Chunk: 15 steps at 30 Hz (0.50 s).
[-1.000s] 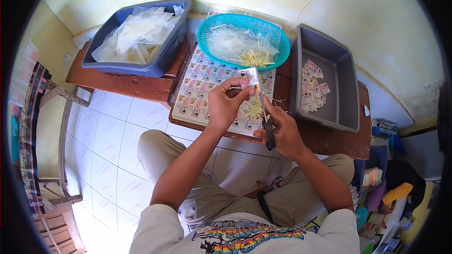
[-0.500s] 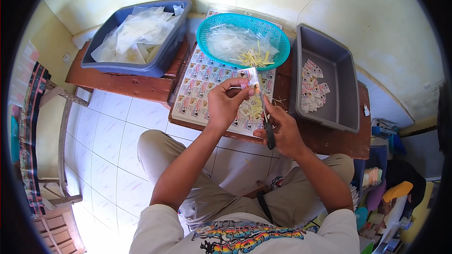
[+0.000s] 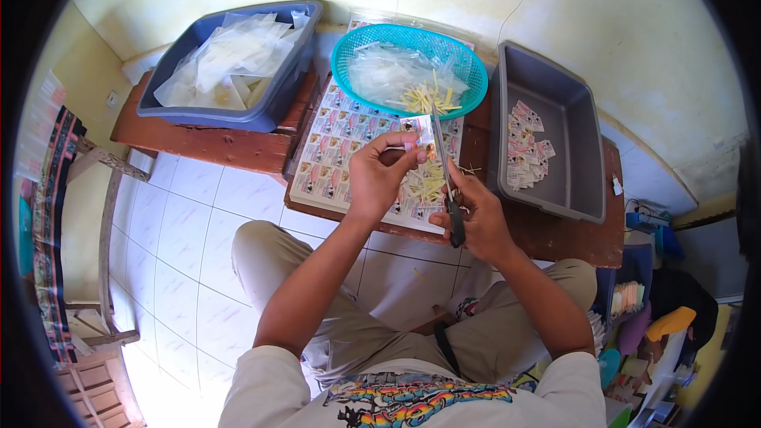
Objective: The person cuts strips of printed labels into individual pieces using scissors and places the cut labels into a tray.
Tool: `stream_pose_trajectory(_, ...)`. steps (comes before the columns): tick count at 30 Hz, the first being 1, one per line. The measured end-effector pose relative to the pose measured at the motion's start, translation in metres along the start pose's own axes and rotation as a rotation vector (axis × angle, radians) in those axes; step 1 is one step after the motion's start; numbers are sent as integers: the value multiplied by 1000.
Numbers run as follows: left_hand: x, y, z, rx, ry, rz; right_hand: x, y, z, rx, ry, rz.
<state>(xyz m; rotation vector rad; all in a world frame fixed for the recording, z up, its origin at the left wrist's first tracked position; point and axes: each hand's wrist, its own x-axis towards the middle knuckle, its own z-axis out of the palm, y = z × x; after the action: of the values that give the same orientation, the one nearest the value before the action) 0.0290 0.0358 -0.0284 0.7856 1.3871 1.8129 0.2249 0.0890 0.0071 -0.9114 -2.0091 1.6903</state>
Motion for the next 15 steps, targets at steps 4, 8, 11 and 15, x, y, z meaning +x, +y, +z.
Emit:
stream_pose_trajectory(4,1,-3,-3,17,-11,37,5,22,-8,-251,15,-156)
stream_pose_trajectory(8,-2,4,-3,108,-3,19,4,35,-10,-584,35,-116)
stream_pose_trajectory(11,0,-3,-5,74,1,53,3,52,-11,-712,17,-162)
stream_pose_trajectory(15,1,-7,-8,95,4,110,6,55,-7,-815,-18,-57)
